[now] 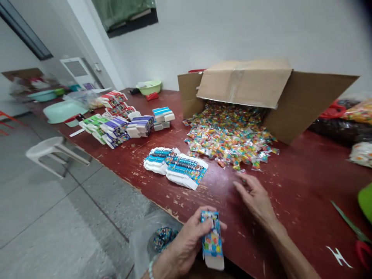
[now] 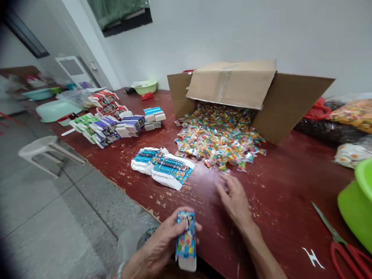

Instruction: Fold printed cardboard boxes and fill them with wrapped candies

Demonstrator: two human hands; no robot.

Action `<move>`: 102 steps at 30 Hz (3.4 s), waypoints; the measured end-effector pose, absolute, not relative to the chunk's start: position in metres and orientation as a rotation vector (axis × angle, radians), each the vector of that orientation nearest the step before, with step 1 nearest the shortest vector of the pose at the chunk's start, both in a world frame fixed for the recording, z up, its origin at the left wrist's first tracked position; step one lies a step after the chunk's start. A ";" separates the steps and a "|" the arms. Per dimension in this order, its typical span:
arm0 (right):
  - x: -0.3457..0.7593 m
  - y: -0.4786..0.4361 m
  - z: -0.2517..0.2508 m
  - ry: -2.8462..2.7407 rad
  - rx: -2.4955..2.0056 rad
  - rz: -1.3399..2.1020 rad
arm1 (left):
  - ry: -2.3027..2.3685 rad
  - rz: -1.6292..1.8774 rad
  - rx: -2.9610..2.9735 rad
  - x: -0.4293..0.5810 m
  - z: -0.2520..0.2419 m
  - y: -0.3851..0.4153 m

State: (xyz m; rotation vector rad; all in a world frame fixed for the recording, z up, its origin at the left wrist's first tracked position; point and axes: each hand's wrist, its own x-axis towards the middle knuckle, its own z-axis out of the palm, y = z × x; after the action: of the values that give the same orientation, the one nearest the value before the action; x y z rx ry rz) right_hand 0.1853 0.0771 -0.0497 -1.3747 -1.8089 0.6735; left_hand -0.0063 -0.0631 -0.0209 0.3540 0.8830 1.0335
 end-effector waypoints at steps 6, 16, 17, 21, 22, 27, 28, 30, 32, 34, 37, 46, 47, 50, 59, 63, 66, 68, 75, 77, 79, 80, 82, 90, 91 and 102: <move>0.215 0.106 -0.070 -1.951 -1.977 0.130 | 1.055 0.854 0.500 -0.064 -0.032 -0.100; 0.205 0.101 -0.077 -1.953 -1.580 0.146 | 1.127 0.560 0.783 -0.107 -0.032 -0.105; 0.205 0.101 -0.075 -1.905 -1.577 0.159 | 1.094 0.632 0.724 -0.102 -0.032 -0.102; 0.195 0.087 -0.046 -1.745 -1.445 0.497 | 1.110 0.879 0.672 -0.079 -0.022 -0.084; 0.191 0.080 -0.035 -1.766 -1.350 0.633 | 1.135 0.907 0.691 -0.073 -0.018 -0.079; 0.160 0.045 0.008 -2.202 -0.825 0.772 | 1.192 0.851 0.928 -0.048 0.004 -0.058; 0.156 0.040 0.012 -2.320 -0.768 0.674 | 1.209 0.813 0.976 -0.044 0.007 -0.056; 0.152 0.034 0.017 -2.529 -0.728 0.437 | 1.257 0.744 1.067 -0.039 0.011 -0.053; 0.151 0.031 0.018 -2.655 -0.731 0.272 | 1.297 0.728 1.116 -0.036 0.011 -0.052; 0.151 0.029 0.019 -2.653 -0.728 0.287 | 1.291 0.760 1.106 -0.033 0.009 -0.052; 0.147 0.026 0.020 -2.460 -0.757 0.558 | 1.213 0.830 1.035 -0.027 0.009 -0.051; 0.142 0.024 0.011 -1.501 -0.936 1.630 | 0.966 1.011 0.478 -0.024 0.009 -0.045; 0.142 0.023 0.008 -1.479 -0.926 1.744 | 0.972 1.028 0.500 -0.023 0.007 -0.045; 0.138 0.018 0.000 -1.478 -0.881 1.946 | 1.027 1.096 0.601 -0.018 0.004 -0.045; 0.133 0.010 0.005 -1.936 -0.792 1.175 | 0.901 1.028 0.352 -0.021 0.008 -0.042; 0.132 0.011 0.004 -1.749 -0.955 1.484 | 0.926 1.091 0.399 -0.018 0.006 -0.043; 0.130 0.013 0.003 -1.613 -0.963 1.692 | 0.940 1.099 0.454 -0.016 0.004 -0.045; 0.130 0.015 0.002 -1.590 -0.983 1.725 | 0.939 1.104 0.498 -0.016 0.003 -0.046; 0.135 0.015 0.012 -2.044 -0.667 1.138 | 0.949 1.059 0.379 -0.021 0.007 -0.041; 0.136 0.011 0.012 -2.070 -0.640 1.190 | 0.977 1.077 0.360 -0.022 0.008 -0.040; 0.133 0.007 0.006 -2.017 -0.647 1.274 | 1.028 1.118 0.363 -0.022 0.007 -0.040; 0.131 0.007 0.001 -1.987 -0.637 1.331 | 1.060 1.133 0.368 -0.022 0.006 -0.042; 0.125 0.013 -0.012 -1.946 -0.599 1.447 | 1.122 1.139 0.398 -0.026 0.002 -0.049; 0.093 0.109 -0.043 -1.999 -1.285 0.805 | 1.864 1.087 0.760 -0.087 -0.045 -0.114; 0.088 0.117 -0.044 -2.041 -1.343 0.729 | 1.936 1.085 0.819 -0.097 -0.051 -0.120; 0.082 0.124 -0.049 -1.565 -1.365 0.983 | 1.942 1.334 1.120 -0.103 -0.037 -0.098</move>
State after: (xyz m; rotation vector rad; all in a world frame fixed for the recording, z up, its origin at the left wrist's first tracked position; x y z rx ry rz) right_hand 0.0817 0.1244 -0.0485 -1.3653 -1.5652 0.9834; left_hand -0.1034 -0.0983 -0.0373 1.1198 1.9417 1.3340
